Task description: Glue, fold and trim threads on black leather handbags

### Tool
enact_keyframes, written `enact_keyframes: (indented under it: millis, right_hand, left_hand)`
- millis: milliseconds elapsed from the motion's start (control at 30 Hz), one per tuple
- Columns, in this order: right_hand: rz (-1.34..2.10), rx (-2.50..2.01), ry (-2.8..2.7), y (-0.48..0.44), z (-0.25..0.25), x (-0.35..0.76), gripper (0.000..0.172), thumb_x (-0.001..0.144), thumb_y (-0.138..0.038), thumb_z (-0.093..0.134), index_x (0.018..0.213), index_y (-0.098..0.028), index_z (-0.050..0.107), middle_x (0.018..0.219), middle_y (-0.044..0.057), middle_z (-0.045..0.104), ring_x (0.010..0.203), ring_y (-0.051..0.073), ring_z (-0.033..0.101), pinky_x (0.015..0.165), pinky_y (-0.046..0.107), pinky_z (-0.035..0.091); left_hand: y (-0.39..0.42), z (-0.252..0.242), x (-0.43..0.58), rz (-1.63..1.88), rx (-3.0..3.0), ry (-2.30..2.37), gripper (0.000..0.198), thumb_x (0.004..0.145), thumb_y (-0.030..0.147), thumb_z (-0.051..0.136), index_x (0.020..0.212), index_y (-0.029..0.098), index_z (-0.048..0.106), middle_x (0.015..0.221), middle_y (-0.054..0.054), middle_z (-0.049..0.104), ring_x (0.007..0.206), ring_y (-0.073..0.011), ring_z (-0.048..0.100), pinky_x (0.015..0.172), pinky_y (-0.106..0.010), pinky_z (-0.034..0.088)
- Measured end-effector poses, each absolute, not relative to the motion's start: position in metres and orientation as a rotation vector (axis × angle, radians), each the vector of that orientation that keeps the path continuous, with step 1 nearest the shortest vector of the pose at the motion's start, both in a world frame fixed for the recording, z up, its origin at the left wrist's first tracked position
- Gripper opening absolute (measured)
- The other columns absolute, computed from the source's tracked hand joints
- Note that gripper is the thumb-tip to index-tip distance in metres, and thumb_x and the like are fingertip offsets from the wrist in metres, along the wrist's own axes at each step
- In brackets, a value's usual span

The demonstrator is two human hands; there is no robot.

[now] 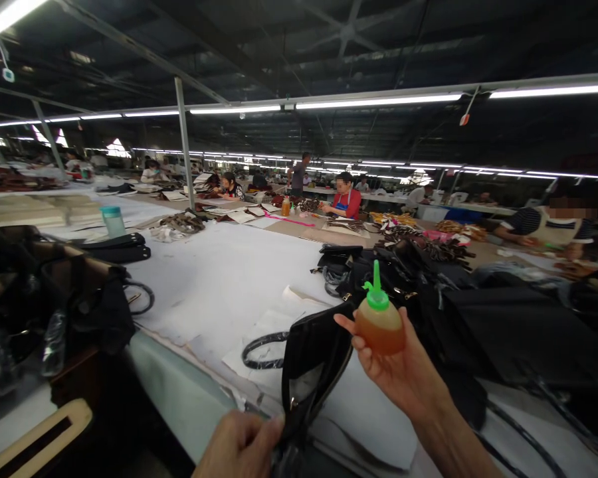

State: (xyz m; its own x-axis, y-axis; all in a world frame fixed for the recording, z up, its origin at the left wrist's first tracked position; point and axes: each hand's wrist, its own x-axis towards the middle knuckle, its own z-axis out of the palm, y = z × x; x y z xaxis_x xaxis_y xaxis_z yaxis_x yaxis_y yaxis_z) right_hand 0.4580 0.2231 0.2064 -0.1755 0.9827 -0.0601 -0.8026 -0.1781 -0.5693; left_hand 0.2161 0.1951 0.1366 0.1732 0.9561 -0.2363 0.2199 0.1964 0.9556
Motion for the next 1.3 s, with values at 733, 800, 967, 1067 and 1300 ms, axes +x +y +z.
enact_keyframes:
  millis: [733,800,967,1067,1300]
  right_hand:
    - [1.58,-0.649,-0.519,0.214,0.214,0.456,0.045,0.093,-0.039,0.034,0.118,-0.007,0.052,0.121,0.027,0.051,0.072,0.018,0.065,0.063,0.024,0.054]
    - [1.564,-0.651,-0.538,0.216,0.214,0.453,0.044,0.093,-0.039,0.034,0.117,-0.007,0.052,0.119,0.028,0.052,0.071,0.019,0.065,0.062,0.024,0.054]
    - [1.564,-0.659,-0.542,0.221,0.216,0.449,0.044,0.094,-0.039,0.031,0.116,-0.008,0.052,0.117,0.027,0.054,0.07,0.018,0.065,0.06,0.023,0.054]
    - [1.586,-0.656,-0.533,0.222,0.216,0.449,0.046,0.093,-0.041,0.03,0.116,-0.008,0.053,0.117,0.027,0.054,0.07,0.018,0.065,0.058,0.022,0.054]
    - [1.603,-0.642,-0.545,0.222,0.214,0.448,0.045,0.094,-0.039,0.03,0.113,-0.007,0.055,0.118,0.026,0.054,0.071,0.019,0.065,0.059,0.022,0.054]
  left_hand:
    - [0.221,0.186,0.183,0.631,1.763,1.836,0.013,0.069,0.018,0.041,0.056,0.018,0.045,0.044,0.004,0.045,0.045,-0.0123,0.048,0.046,-0.021,0.034]
    - [0.207,0.182,0.165,0.691,1.674,1.859,0.014,0.072,0.026,0.043,0.063,0.019,0.051,0.043,0.005,0.045,0.043,-0.0131,0.048,0.045,-0.021,0.036]
    - [0.192,0.173,0.161,0.999,1.61,1.883,0.04,0.073,0.043,0.052,0.105,0.02,0.055,0.076,-0.001,0.065,0.063,-0.0183,0.061,0.057,-0.027,0.049]
    - [0.19,0.189,0.172,1.252,1.885,1.801,0.042,0.075,0.04,0.054,0.114,0.024,0.052,0.11,-0.005,0.061,0.098,-0.0228,0.059,0.08,-0.032,0.05]
    - [0.215,0.242,0.24,0.905,2.412,0.921,0.047,0.076,0.003,0.033,0.111,0.023,0.059,0.11,0.0,0.063,0.101,-0.0123,0.057,0.09,-0.02,0.042]
